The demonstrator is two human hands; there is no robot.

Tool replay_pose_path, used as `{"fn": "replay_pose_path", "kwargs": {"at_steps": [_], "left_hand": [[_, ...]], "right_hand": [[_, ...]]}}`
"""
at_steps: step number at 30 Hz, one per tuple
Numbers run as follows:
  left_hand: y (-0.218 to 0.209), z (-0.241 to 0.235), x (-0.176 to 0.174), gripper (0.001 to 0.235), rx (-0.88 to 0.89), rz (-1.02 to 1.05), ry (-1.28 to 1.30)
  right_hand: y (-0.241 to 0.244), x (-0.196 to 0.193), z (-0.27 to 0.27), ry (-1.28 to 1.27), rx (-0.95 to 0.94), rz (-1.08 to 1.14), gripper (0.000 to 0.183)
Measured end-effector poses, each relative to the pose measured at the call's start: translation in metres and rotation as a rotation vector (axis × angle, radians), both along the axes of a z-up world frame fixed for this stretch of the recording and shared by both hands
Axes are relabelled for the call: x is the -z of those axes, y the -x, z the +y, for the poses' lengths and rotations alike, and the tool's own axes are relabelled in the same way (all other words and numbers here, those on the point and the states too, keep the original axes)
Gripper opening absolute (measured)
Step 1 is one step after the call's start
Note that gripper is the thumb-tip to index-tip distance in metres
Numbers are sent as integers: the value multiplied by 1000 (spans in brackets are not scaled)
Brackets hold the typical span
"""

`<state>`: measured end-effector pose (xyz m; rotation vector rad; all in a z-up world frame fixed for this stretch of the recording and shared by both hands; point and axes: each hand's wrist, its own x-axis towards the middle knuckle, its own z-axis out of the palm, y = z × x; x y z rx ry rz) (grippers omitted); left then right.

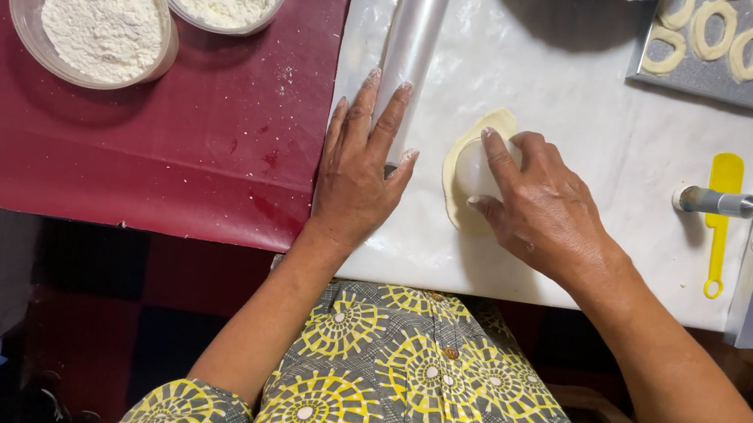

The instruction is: The baker prepares dough for donuts by flattening it, cutting it into circles with a round cutter, and removing the centers with a smaller tool.

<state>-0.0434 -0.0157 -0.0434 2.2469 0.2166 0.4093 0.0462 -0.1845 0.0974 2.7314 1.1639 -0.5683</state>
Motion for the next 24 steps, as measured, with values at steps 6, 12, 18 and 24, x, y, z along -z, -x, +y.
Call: {"fn": "replay_pose_path", "kwargs": {"at_steps": [6,12,18,24], "left_hand": [[0,-1,-1,81,5,-3,1],[0,0,-1,80,4,-2,-1],[1,1,-2,81,17,-3,-7],[0,3,-7,86,4,-21,16]], "right_hand": [[0,12,-14,-116,-69,-26,77],[0,10,-10,-12,72,36,77],[3,15,-13,-142,-14,-57,75],[1,14,-28,-267,78,-88,70]]}}
